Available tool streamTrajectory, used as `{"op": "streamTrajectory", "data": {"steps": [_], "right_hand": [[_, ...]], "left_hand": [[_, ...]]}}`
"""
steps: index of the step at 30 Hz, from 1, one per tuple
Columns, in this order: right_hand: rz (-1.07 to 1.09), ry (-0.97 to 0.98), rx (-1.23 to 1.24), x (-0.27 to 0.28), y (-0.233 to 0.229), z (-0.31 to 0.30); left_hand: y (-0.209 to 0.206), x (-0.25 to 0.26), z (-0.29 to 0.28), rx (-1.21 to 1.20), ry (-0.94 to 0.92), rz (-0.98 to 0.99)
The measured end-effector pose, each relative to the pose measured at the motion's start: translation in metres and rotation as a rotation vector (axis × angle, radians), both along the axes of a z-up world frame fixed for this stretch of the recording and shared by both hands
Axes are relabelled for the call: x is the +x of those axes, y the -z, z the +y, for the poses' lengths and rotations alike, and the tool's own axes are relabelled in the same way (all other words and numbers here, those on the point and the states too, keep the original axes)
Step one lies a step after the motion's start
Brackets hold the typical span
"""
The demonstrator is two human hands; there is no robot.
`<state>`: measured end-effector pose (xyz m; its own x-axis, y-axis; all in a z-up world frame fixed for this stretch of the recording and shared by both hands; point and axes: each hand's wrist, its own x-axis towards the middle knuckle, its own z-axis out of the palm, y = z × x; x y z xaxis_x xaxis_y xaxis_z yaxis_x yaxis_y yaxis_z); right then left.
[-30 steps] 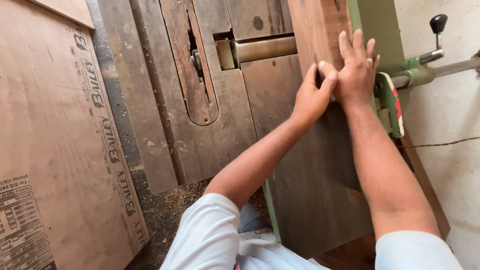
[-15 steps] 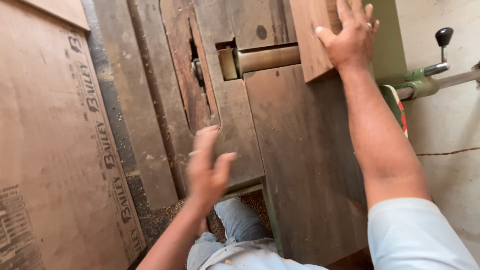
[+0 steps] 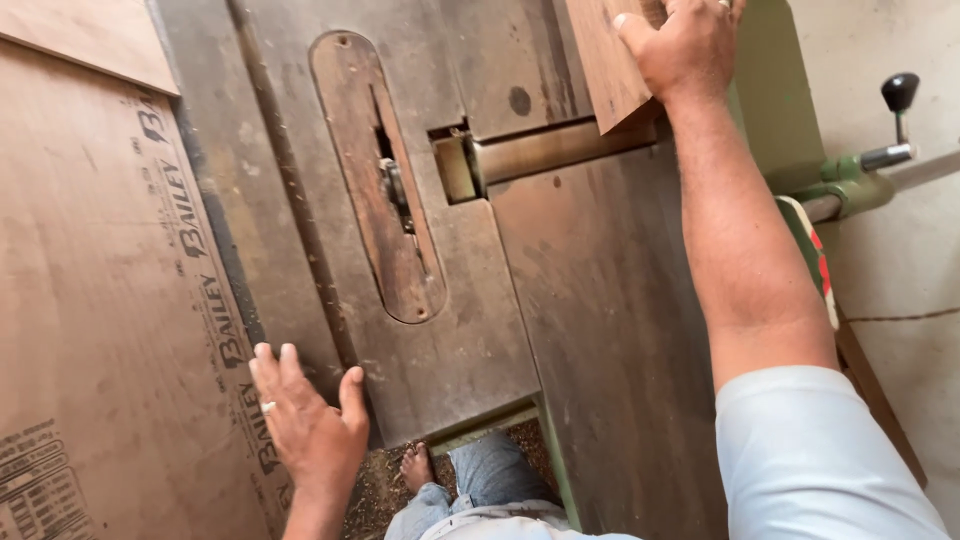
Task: Measure and process a wooden plank using a jointer machine.
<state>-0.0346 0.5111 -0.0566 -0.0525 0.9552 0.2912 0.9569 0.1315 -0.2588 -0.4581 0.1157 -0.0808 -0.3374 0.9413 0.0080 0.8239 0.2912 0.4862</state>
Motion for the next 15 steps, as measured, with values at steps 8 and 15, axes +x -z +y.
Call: {"op": "streamTrajectory", "data": {"steps": [8, 15], "right_hand": [[-0.261, -0.118, 0.083, -0.042, 0.038, 0.132], [0.065, 0.147, -0.445, -0.258, -0.025, 0.067]], "left_hand": [[0.002, -0.005, 0.017, -0.316, -0.014, 0.099], [0.003, -0.007, 0.019, -0.369, -0.023, 0.073]]}}
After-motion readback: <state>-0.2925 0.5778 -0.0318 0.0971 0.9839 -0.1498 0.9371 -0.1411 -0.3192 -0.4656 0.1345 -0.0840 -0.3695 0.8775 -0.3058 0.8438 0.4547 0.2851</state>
